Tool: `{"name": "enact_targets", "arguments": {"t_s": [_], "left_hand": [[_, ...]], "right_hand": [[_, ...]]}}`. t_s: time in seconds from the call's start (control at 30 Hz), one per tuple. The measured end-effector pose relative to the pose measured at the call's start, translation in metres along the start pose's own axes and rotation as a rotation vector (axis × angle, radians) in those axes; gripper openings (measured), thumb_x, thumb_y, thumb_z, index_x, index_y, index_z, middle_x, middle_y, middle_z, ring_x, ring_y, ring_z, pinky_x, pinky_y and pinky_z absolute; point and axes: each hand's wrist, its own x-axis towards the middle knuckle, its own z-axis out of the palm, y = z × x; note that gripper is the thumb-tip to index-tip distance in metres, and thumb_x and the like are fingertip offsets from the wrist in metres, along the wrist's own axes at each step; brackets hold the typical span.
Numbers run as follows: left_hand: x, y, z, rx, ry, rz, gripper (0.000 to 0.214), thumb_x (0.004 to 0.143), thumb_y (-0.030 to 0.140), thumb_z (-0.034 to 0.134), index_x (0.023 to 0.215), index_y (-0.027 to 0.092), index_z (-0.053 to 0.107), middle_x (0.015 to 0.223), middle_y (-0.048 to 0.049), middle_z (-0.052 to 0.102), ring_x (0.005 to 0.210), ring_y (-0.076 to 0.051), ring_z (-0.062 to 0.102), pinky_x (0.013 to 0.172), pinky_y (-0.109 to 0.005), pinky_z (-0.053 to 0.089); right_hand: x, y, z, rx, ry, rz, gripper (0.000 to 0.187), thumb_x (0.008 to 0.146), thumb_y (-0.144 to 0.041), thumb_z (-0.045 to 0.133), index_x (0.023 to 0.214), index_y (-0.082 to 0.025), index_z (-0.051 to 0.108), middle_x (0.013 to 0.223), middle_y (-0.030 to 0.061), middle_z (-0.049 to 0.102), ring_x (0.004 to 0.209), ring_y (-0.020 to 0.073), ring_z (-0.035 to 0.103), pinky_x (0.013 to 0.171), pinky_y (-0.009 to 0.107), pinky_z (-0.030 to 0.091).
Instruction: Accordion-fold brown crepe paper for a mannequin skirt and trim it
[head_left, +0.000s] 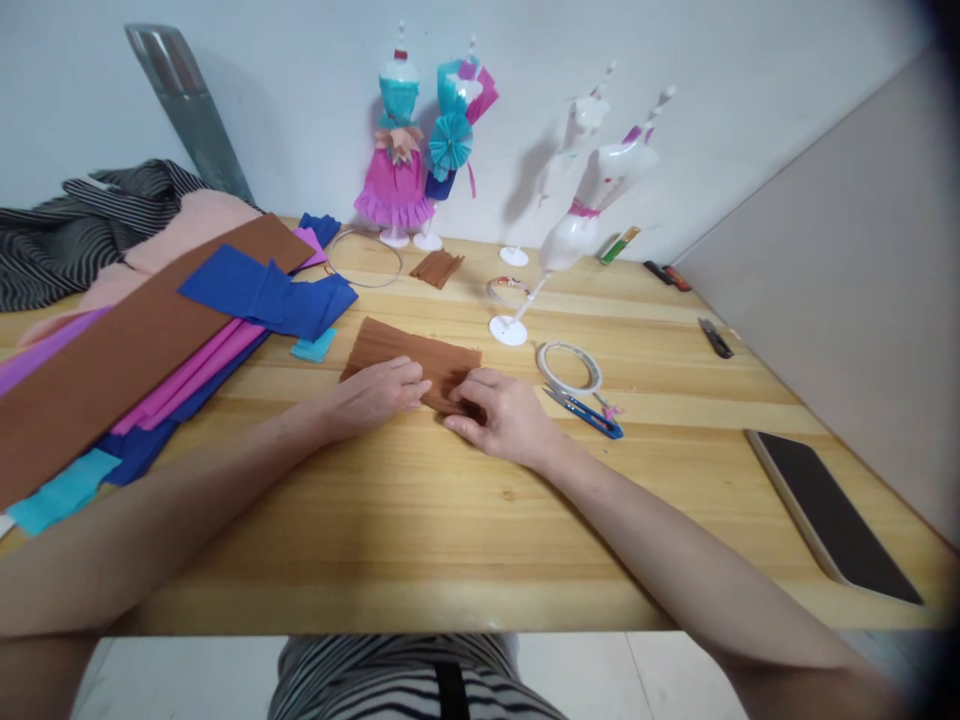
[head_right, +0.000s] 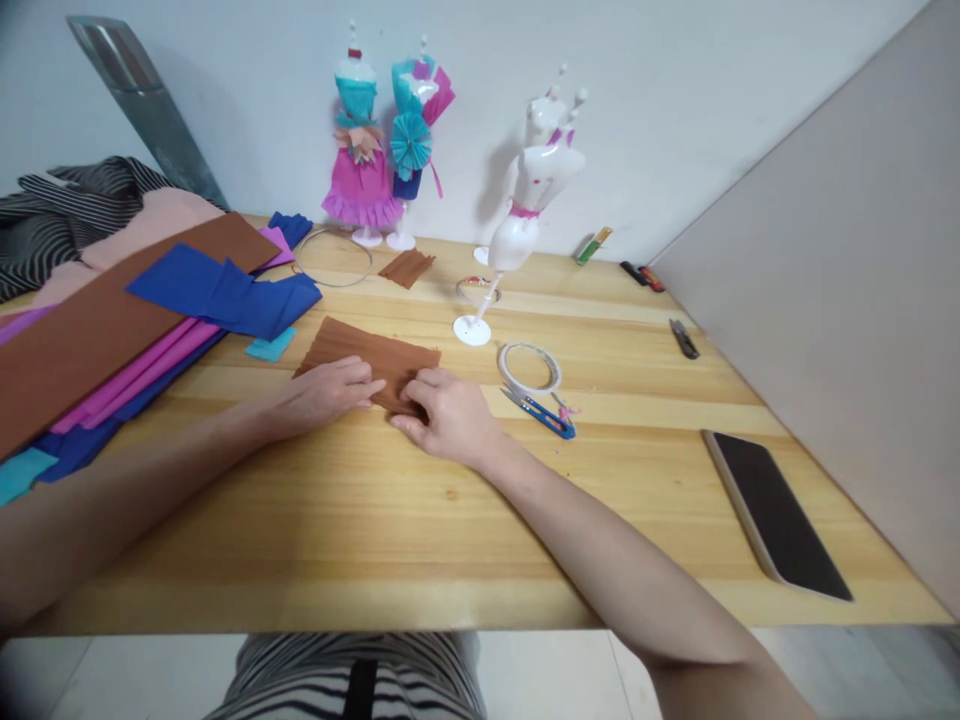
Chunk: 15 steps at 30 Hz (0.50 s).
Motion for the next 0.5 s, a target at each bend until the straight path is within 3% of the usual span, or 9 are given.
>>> {"name": "enact_targets", "arguments": {"t_s": [0.27,0.5], "left_hand": [[0.000,-0.001,0.002,-0.006,0.033,0.014,0.031,0.099,0.028,0.035,0.089,0.013,0.061,0.079,-0.0047,0.053,0.074,-0.018,0.045,0.070,-0.029,0.037],[-0.001,0.000,0.000,-0.017,0.013,0.005,0.032,0.099,0.029,0.035,0.088,0.014,0.061,0.079,-0.0041,0.053,0.074,-0.017,0.045,0.070,-0.029,0.037]], "right_hand": [[0.011,-0.009,0.013,-0.126,0.013,-0.031,0.021,0.088,-0.030,0.054,0.082,-0.014,0.065,0.079,0.0083,0.063,0.073,0.0181,0.053,0.063,0.028,0.036],[0.013,-0.008,0.014,-0.053,0.021,0.019,0.016,0.088,-0.026,0.053,0.080,-0.016,0.063,0.078,0.0065,0.061,0.072,0.0170,0.051,0.063,0.027,0.035]]}}
